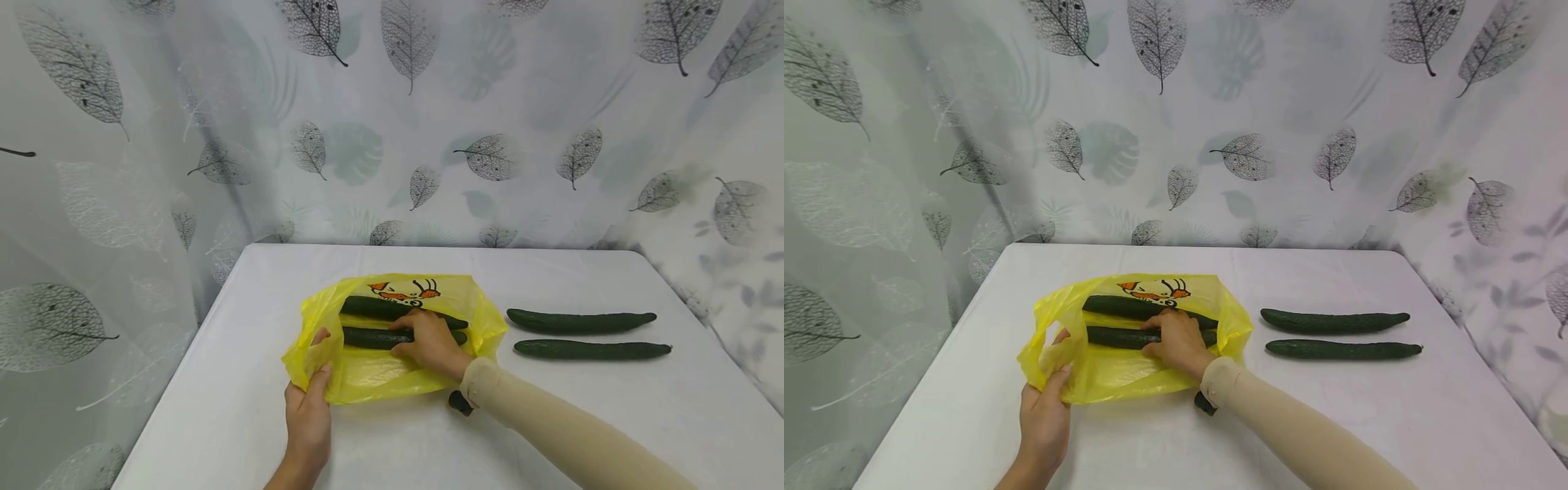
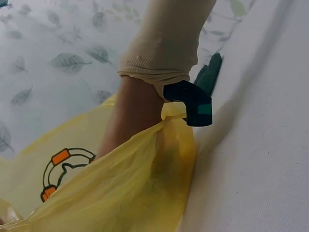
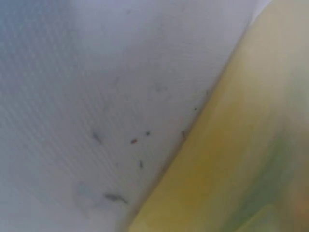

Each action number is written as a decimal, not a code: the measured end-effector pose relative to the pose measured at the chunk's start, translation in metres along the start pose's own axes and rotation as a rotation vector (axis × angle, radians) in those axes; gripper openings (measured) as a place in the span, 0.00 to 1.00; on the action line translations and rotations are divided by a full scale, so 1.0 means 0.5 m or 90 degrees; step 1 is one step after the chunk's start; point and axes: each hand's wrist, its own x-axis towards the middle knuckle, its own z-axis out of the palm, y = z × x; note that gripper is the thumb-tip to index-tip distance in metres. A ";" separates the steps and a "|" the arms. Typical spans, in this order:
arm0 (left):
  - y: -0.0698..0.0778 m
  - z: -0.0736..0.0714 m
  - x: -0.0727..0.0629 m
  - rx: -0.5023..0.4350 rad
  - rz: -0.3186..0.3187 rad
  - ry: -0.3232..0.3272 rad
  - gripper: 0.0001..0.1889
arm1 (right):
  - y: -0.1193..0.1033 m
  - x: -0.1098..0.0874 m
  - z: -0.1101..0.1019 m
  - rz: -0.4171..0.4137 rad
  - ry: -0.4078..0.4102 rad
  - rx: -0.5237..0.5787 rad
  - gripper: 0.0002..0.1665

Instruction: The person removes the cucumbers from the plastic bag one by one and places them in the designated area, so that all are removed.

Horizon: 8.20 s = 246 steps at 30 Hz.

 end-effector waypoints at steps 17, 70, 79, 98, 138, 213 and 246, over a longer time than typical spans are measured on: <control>-0.003 0.008 -0.004 -0.036 0.042 0.020 0.27 | -0.001 -0.035 -0.032 0.002 0.066 0.039 0.23; 0.004 0.020 -0.011 -0.067 0.093 0.075 0.25 | -0.004 -0.149 -0.134 -0.199 0.103 0.403 0.25; 0.006 0.016 -0.014 -0.042 0.080 0.050 0.26 | -0.042 -0.160 -0.188 -0.145 0.069 0.635 0.24; 0.003 0.015 -0.014 -0.036 0.088 0.041 0.26 | -0.061 -0.171 -0.322 -0.151 0.129 0.874 0.23; -0.006 0.018 -0.007 -0.028 0.098 0.037 0.25 | 0.252 -0.232 -0.381 -0.087 0.282 0.235 0.27; -0.005 0.015 0.005 -0.059 0.072 0.049 0.24 | 0.435 -0.394 -0.303 -0.126 0.157 -0.277 0.33; -0.008 0.006 0.000 -0.044 0.051 0.015 0.26 | -0.048 -0.193 -0.288 -0.276 0.154 -0.135 0.31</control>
